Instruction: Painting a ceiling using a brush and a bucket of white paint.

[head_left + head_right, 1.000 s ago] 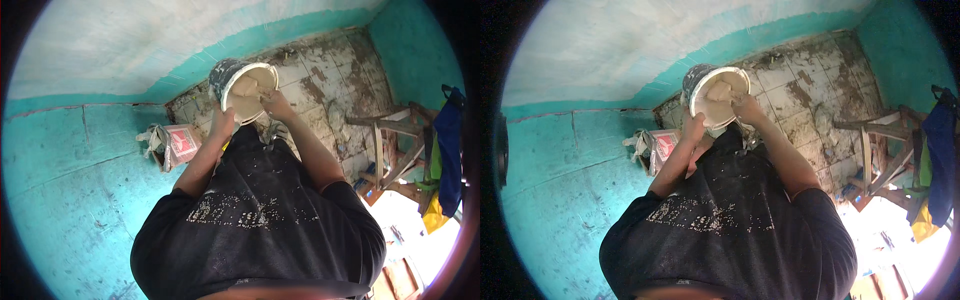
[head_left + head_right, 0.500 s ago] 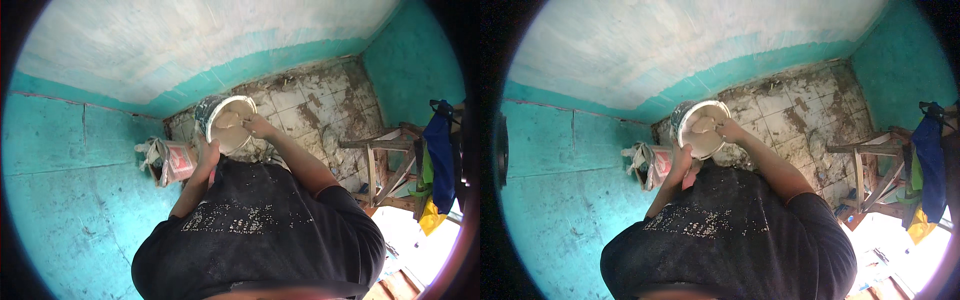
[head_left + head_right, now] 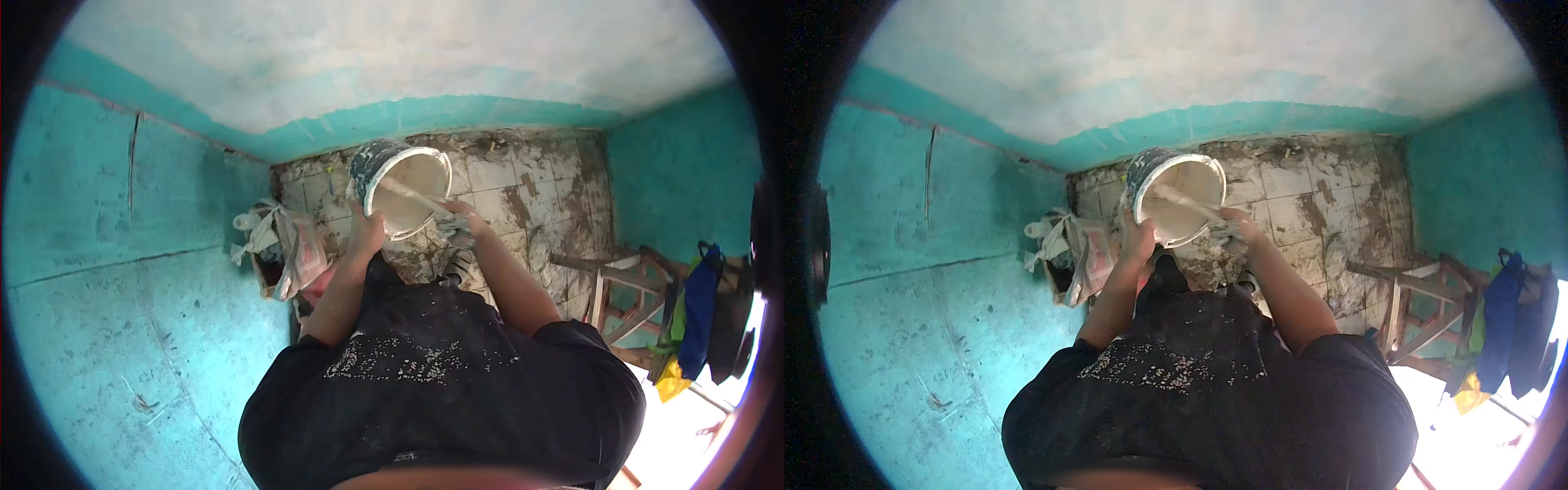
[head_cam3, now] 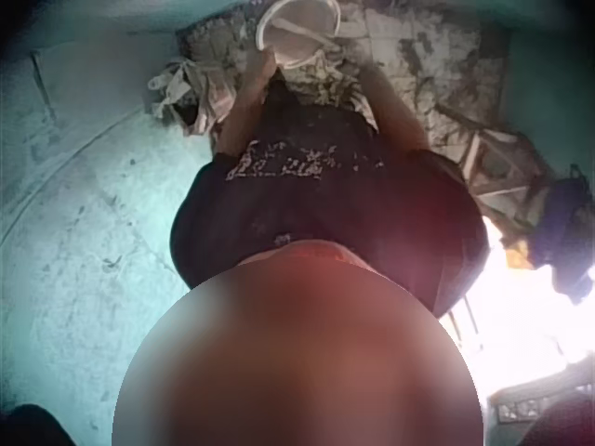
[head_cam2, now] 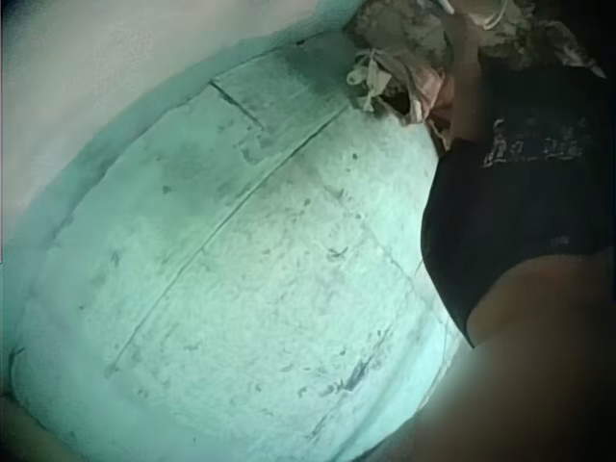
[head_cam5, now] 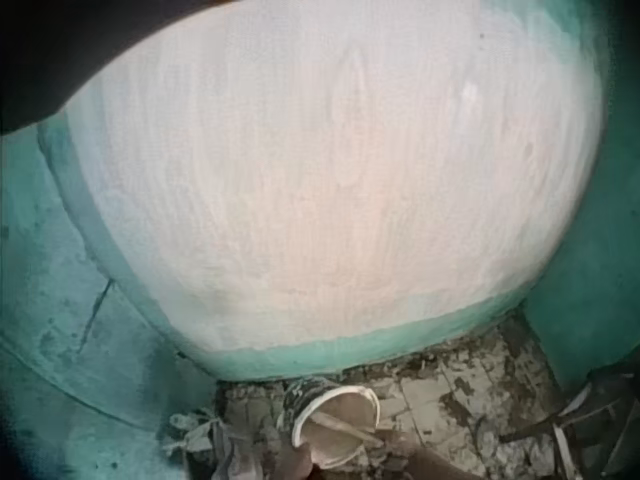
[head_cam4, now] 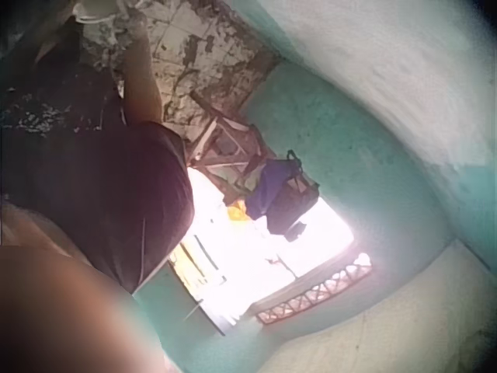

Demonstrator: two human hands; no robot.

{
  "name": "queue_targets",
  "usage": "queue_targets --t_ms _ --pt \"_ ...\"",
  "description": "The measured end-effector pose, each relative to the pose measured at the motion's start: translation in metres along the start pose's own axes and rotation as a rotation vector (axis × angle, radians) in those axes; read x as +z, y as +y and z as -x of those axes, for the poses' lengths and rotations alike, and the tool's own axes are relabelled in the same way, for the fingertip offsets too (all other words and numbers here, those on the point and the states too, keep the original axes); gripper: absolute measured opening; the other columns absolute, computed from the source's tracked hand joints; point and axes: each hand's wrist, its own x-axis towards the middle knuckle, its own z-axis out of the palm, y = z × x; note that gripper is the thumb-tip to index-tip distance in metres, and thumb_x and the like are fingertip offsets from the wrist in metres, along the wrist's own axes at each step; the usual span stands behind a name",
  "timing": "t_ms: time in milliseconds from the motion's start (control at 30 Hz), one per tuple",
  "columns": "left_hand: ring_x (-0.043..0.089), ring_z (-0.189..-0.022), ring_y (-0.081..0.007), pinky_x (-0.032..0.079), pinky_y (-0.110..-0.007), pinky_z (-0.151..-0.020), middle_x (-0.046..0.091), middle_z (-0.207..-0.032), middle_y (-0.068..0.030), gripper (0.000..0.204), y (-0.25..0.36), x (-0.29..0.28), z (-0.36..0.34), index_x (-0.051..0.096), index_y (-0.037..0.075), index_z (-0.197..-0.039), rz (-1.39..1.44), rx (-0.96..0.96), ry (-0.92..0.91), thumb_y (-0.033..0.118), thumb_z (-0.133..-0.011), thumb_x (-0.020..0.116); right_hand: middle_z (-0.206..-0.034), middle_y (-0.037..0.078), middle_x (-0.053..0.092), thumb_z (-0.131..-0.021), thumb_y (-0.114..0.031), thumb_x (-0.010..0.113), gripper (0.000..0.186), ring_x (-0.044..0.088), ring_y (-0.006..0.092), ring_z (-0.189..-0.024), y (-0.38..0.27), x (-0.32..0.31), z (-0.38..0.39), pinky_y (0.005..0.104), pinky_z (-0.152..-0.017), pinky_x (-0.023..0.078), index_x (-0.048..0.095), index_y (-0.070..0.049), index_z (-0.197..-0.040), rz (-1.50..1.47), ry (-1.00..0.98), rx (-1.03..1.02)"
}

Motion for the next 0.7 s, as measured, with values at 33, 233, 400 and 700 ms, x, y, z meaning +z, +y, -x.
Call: queue_targets --t_ms 33,233,400,700 --pt "0.051 -0.101 -0.0431 0.039 -0.04 -0.088 0.048 -0.112 -0.0325 0.064 -0.002 -0.026 -0.011 0.016 -0.012 -0.129 0.039 0.051 0.014 0.016 -0.078 0.043 -0.058 -0.001 0.043 -0.09 -0.028 0.039 0.033 0.039 0.0109 -0.046 0.002 0.025 -0.008 0.0251 -0.044 0.035 0.048 -0.006 -0.113 -0.021 -0.052 -0.018" --pt "0.052 -0.101 -0.0404 0.04 -0.04 -0.086 0.048 -0.112 -0.0317 0.059 0.014 -0.169 -0.063 0.022 -0.012 -0.125 0.1 -0.051 0.016 0.013 -0.076 0.045 -0.054 -0.004 0.038 -0.093 -0.023 0.034 0.021 0.034 0.0078 -0.043 0.033 0.141 -0.076 0.0242 -0.043 0.032 0.048 -0.007 -0.091 0.007 0.074 -0.046" --pt "0.053 -0.101 -0.0366 0.042 -0.038 -0.083 0.046 -0.115 -0.0305 0.061 0.002 -0.223 -0.094 0.021 -0.012 -0.126 0.201 0.004 0.089 0.013 -0.076 0.046 -0.053 -0.005 0.038 -0.091 -0.024 0.038 0.02 0.034 0.0074 -0.043 0.043 0.198 -0.104 0.0246 -0.046 0.031 0.047 -0.007 -0.089 -0.073 -0.21 -0.036" --pt "0.054 -0.079 -0.0188 0.043 -0.032 -0.07 0.057 -0.085 -0.0104 0.032 -0.069 -0.237 -0.158 0.056 -0.008 -0.087 0.099 0.063 0.142 0.02 -0.078 0.043 -0.055 -0.001 0.039 -0.084 -0.02 0.05 0.026 0.036 0.0097 -0.047 0.029 0.231 -0.103 0.0255 -0.048 0.031 0.047 -0.006 -0.105 -0.017 -0.34 -0.117"
